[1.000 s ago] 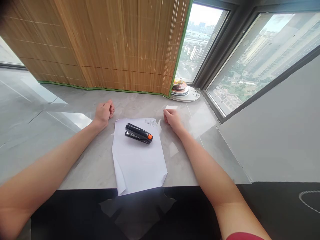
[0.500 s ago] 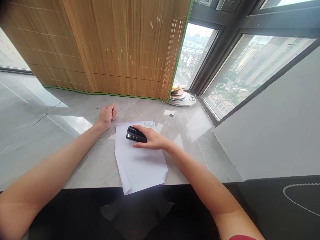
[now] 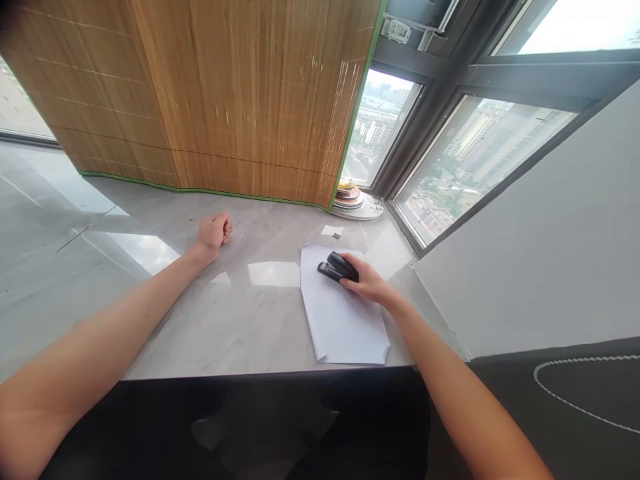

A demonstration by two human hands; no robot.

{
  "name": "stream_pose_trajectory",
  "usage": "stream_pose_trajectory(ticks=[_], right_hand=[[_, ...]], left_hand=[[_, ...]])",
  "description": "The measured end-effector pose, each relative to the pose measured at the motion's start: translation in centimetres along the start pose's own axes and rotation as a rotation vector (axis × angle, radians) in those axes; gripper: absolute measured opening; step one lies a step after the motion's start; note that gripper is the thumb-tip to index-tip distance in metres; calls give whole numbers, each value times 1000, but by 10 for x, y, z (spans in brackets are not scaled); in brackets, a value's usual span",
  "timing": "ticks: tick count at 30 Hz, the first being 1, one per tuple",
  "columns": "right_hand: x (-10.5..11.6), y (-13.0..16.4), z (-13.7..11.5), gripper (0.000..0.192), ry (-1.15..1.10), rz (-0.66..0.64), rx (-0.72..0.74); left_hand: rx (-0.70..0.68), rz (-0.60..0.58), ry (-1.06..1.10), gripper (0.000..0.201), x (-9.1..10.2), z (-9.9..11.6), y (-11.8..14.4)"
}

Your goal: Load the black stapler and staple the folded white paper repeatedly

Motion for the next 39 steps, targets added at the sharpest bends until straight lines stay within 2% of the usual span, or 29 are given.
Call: stream_pose_trajectory(ticks=[1, 3, 4, 5, 7, 8, 10, 13, 18, 22, 24, 25, 27, 29, 31, 34, 36, 39], right_hand=[[5, -2, 2, 68, -47, -22, 8], [20, -10, 9, 48, -172, 45, 12], [30, -15, 17, 36, -223, 155, -13], [41, -19, 28, 36, -243, 306, -60], [59, -25, 55, 48, -175, 584, -197], [64, -27, 67, 49, -115, 659, -261], [68, -31, 84, 46, -19, 700, -329], [64, -35, 91, 44, 143, 633, -313], [59, -35, 83, 43, 352, 569, -337], [55, -34, 68, 39, 508, 670, -270], [49, -37, 55, 38, 542, 697, -163], [44, -41, 50, 39, 530, 663, -96], [32, -53, 42, 46, 486, 504, 24], [20, -68, 41, 57, 484, 318, 73], [10, -82, 45, 64, 549, 166, 25], [-6, -103, 43, 67, 677, 57, -103], [-25, -117, 29, 68, 725, 25, -142], [-69, -138, -15, 68, 730, 14, -141]], left_hand=[[-3, -2, 1, 48, 0, 0, 0], [-7, 1, 5, 49, 0, 1, 1], [-9, 5, 6, 49, 0, 2, 1], [-10, 8, 6, 49, 1, 2, 2], [-11, 12, 9, 49, 1, 3, 2], [-11, 15, 13, 49, 1, 3, 2], [-5, 23, 20, 48, 1, 3, 2], [9, 20, 15, 48, 3, 4, 3], [42, 19, 17, 47, 4, 3, 4], [62, 65, 84, 46, 12, 3, -4], [5, 120, 160, 48, 28, 9, -13], [-31, 145, 210, 49, 39, 13, -18], [-71, 173, 281, 52, 65, 21, -28], [-111, 201, 356, 59, 95, 27, -35], [-180, 244, 417, 67, 123, 33, -37], [-293, 327, 437, 70, 154, 41, -33], [-351, 358, 451, 69, 167, 44, -29], [-393, 352, 466, 68, 178, 47, -25]])
Point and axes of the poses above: each hand's wrist, its own y-axis away from the middle knuckle, its own x-axis out of the back of the hand, z = x × y, the point moved 4 cm from there along -y, towards the middle knuckle, and after that the axes turned 5 degrees about -x, right-handed, at the moved point
